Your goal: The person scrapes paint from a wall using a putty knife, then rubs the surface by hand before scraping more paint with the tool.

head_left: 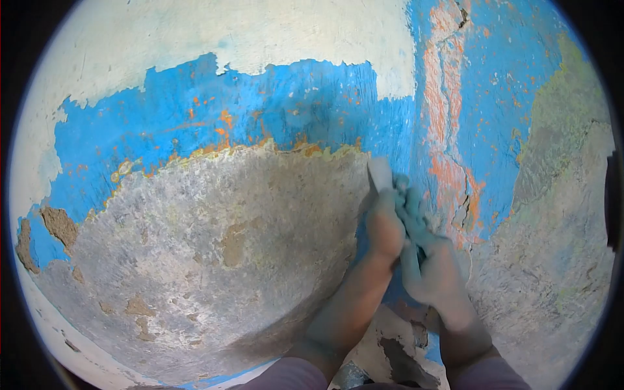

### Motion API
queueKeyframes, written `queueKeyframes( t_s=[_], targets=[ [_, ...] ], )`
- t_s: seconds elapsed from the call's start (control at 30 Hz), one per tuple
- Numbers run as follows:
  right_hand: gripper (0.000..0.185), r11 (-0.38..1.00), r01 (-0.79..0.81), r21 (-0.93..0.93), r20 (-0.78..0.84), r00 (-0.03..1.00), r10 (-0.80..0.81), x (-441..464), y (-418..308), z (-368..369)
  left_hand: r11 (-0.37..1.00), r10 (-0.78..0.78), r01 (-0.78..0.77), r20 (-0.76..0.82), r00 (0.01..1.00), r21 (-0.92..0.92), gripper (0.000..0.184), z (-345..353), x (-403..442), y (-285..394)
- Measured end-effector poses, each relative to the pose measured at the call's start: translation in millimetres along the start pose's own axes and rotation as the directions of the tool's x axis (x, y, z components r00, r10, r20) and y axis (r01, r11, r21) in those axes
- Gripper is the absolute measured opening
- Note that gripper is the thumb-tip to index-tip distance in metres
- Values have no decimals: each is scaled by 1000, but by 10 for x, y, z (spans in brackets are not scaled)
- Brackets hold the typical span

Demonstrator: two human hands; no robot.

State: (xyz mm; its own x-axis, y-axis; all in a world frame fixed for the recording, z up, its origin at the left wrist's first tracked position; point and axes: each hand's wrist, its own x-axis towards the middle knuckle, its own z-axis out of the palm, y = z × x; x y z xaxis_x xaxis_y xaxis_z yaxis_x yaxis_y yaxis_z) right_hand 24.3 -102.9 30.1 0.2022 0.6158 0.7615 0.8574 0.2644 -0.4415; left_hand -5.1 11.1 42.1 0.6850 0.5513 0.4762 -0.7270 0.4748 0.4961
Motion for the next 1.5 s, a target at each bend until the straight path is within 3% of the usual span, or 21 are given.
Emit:
queueKeyframes(
  t_s=[0.1,0.2,0.27,0.37,0.43,0.57,0.63,0.7,0.87,1.1,1.17,1.27,1.37,1.5],
  targets=[
    [44,990,-56,129,-30,998,60,73,38,18,1000,7,-6,-54,999,26,13,156,1,2],
    [44,999,-45,26,3,999,45,9,46,-69,999,12,-14,-72,997,-31,12,114,-111,-53],
    [44,996,81,-49,-13,997,-81,77,110,43,995,5,-11,-59,998,-98,12,81,-61,-4],
    [45,994,-73,78,-31,997,75,163,-45,4,1000,1,-2,48,999,8,11,128,41,114],
    [44,998,-66,18,6,998,66,44,-96,-120,999,-16,15,-35,999,-37,10,177,-56,-1],
    [44,995,-47,-85,16,999,48,86,-1,-3,993,-24,20,-40,999,-112,10,127,-20,30],
    [43,998,-38,-55,-11,999,38,109,3,-43,996,7,-4,30,1000,-93,9,167,61,84],
    [43,1000,-12,-16,-38,999,11,86,-9,-67,997,2,-4,-28,1000,-83,10,216,-27,29],
    [40,995,-48,-82,6,999,48,48,7,-19,992,-3,8,41,999,-126,10,32,-12,-15],
    [40,994,-22,-108,76,997,30,18,-122,-124,990,10,-8,15,1000,-142,10,85,-117,-27],
    [40,992,-116,54,38,993,114,68,-115,-84,999,-3,2,-3,1000,-54,9,131,-35,34],
    [40,1000,-11,0,15,1000,11,-2,-57,-161,1000,-18,18,-127,992,-1,9,177,-95,-87],
    [41,996,81,-37,-11,997,-81,44,57,-57,997,-18,12,-89,996,-71,8,64,-46,-65],
    [42,989,-103,106,96,991,93,7,60,-185,998,10,-18,-132,991,-59,8,166,-56,-118]
  ],
)
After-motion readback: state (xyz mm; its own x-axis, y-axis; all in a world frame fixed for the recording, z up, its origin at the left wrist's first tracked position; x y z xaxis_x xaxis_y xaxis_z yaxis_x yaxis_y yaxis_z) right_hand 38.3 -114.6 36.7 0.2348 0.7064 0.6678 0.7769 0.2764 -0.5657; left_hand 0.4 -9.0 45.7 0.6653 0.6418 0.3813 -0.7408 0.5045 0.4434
